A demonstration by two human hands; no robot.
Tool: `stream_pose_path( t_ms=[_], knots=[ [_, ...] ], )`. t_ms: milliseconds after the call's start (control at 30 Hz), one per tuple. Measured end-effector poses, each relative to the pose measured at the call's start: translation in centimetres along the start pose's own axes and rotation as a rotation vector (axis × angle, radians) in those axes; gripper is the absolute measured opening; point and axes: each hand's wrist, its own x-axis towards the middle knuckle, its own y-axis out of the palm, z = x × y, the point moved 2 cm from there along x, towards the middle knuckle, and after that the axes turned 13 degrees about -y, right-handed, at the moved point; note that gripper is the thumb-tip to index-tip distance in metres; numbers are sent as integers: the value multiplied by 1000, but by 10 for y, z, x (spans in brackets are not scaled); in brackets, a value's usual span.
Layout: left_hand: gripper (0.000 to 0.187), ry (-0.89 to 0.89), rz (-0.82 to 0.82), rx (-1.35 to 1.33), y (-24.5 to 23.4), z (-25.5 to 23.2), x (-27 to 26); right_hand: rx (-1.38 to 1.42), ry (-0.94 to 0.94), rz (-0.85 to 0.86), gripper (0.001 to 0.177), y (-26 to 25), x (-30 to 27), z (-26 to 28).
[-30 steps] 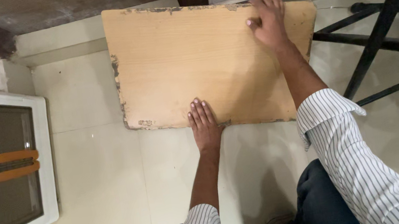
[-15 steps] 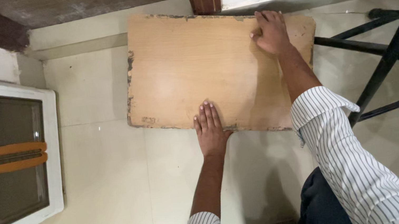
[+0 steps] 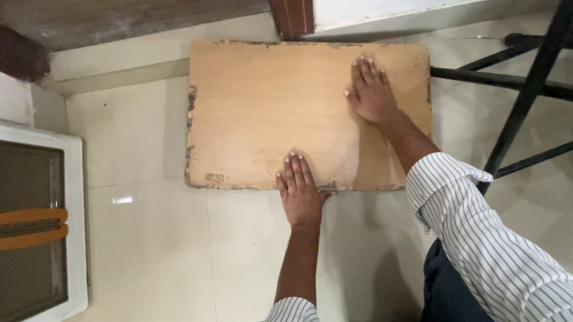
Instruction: The person opens a plastic storage cabinet, then picks up a folded brown plastic stool and unfolds it on the floor. They then pick up a small table, flip it over, and begin unfolding its metal legs.
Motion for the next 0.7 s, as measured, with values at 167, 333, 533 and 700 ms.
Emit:
stream_pose_path(
  t_ms=[167,333,533,700],
  knots=[
    [126,-7,29,35,-11,-4,-2,34,-55,87,76,1,-31,13],
    [108,43,94,48,-18,2,7,-117,-164,327,93,-4,-73,39],
    [92,145,294,-9,-26,37,17,-274,-135,952,93,-49,-133,86],
    [91,110,319,-127,-34,52,6,-279,-169,1135,98,-67,-158,105]
  ],
)
